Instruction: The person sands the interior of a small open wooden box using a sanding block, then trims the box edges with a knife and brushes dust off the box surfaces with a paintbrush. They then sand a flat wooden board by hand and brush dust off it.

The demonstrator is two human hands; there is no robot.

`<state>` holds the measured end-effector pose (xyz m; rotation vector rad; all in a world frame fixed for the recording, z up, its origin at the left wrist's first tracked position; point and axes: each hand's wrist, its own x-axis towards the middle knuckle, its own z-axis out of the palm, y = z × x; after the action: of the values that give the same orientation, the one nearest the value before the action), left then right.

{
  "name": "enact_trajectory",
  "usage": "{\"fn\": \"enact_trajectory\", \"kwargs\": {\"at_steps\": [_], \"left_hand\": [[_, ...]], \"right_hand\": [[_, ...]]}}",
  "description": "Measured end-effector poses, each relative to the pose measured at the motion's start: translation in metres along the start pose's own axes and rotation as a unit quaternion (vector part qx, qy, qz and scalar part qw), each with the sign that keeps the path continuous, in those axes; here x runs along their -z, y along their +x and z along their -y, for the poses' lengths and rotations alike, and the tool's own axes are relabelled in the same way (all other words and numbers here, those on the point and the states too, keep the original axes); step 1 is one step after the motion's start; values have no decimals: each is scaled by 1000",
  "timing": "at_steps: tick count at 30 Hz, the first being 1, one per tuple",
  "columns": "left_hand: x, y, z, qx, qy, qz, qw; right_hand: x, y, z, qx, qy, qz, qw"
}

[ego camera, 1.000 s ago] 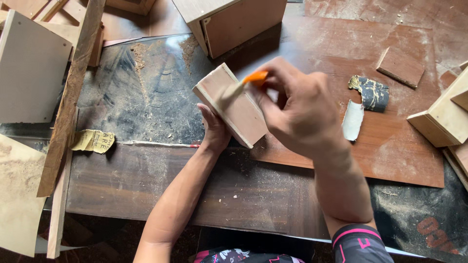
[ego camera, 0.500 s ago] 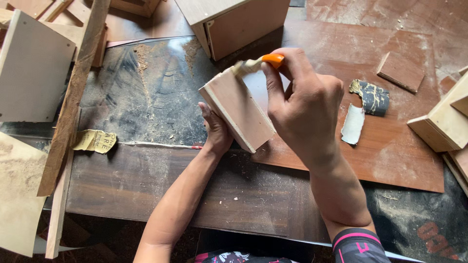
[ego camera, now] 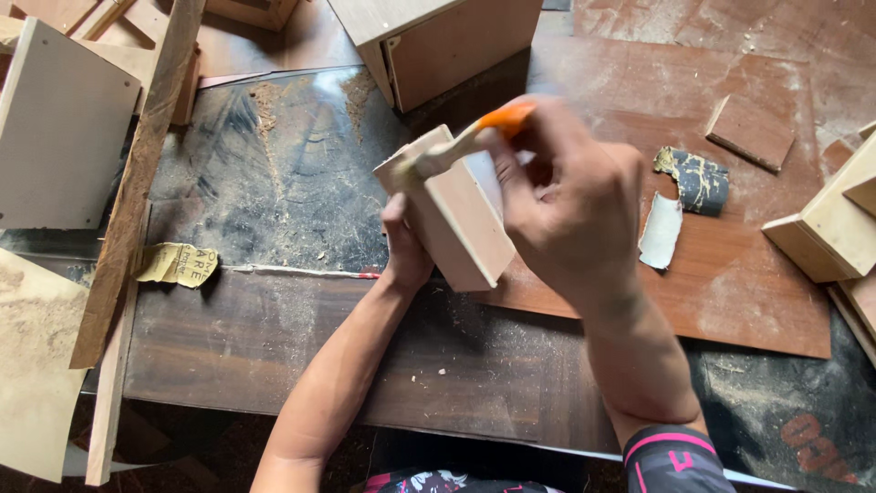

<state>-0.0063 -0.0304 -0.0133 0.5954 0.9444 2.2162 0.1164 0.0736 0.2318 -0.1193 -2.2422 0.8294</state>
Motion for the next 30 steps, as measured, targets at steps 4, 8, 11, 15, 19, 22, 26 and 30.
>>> {"fn": "enact_trajectory", "kwargs": {"at_steps": [4,8,11,15,19,22,26,30], "left_hand": [[-12,0,-18,-21,-3,56,998],[-14,2,-21,-47,7,24,999],[-10,1,-16,-40,26,-11,999],[-2,0,-11,16,13,-1,1000],[1,0,-7,31,23,-21,999],[4,1,-3,59,4,-42,997],[10,4,0,51,-1,-77,996],[12,3,4,74,-25,-82,994]], "right_hand": [[8,-3,15,15,106,74,992],[9,-2,24,-30,-64,-8,997],[9,2,22,7,-12,41,999],[4,1,11,5,3,50,999],[2,-6,-2,29,-143,-54,988],[5,-10,-10,18,47,55,997],[6,-8,-17,-15,-25,22,999],[13,-3,-23,-44,-22,49,998]]}}
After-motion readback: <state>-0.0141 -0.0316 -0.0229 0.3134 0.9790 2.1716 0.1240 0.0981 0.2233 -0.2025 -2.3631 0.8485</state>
